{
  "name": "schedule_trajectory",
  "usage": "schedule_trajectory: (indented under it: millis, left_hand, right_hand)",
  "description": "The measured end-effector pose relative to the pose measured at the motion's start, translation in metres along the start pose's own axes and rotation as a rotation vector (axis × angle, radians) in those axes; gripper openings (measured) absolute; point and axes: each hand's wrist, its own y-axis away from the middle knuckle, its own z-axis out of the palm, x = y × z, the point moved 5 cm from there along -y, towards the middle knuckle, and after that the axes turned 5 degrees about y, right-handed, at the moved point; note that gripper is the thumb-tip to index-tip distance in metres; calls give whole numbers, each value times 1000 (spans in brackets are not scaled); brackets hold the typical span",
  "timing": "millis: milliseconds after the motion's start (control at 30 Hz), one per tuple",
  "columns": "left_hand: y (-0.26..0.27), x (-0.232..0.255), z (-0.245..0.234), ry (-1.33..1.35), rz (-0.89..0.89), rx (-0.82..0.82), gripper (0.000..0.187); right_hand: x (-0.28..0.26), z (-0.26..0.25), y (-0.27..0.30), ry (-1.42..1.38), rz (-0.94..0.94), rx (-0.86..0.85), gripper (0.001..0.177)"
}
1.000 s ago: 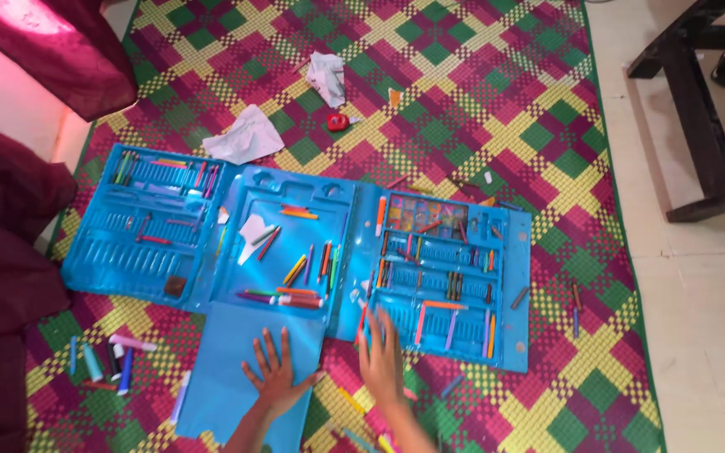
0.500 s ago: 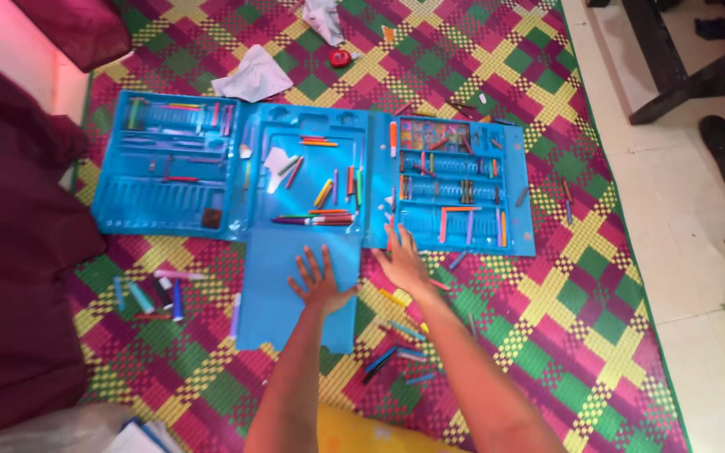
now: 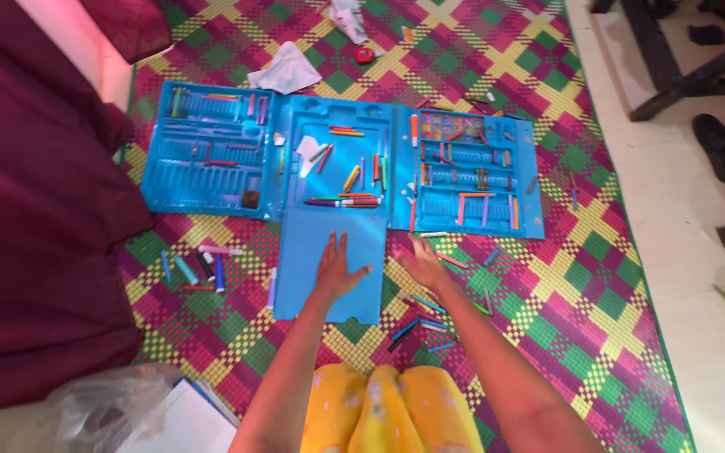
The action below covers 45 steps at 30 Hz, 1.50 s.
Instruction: The person organizes stationery items on a colorful mat. They stack papers, place items into a plastic bag, and arrange pens and markers into a blue stationery case.
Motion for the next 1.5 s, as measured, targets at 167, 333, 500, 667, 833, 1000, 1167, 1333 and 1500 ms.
schedule_trajectory:
  millis: [167, 333, 500, 667, 833, 1000, 1167, 1333, 1500]
  left_hand:
    - [-13, 0, -4, 23, 22, 78, 119]
    - [2, 2, 14, 70, 73, 229, 115]
    - [44, -7, 47, 100, 17, 217, 105]
    - [56, -1, 54, 104, 19, 237, 96]
    - [59, 1, 48, 95, 28, 252, 87]
    - [45, -44, 2, 62, -37, 497, 77]
    - [42, -100, -61, 18, -316, 630, 71]
    - [32, -99, -72, 5, -467, 522, 64]
    - [26, -91, -47, 27, -468, 472, 70]
  right_hand:
    - [17, -6, -9, -60, -62, 30, 81]
    - [39, -9, 31, -81, -124, 95, 66]
    - [20, 4, 101, 109, -215, 6, 56]
    - [-67, -33, 150, 334, -207, -181, 83]
    - [-38, 10, 119, 472, -325, -108, 70]
    - [10, 43, 61, 382, -212, -107, 49]
    - [-13, 4, 22, 321, -74, 128, 47]
    - [-36, 11, -18, 109, -89, 403, 42]
    - [23, 74, -54, -469, 430, 45, 50]
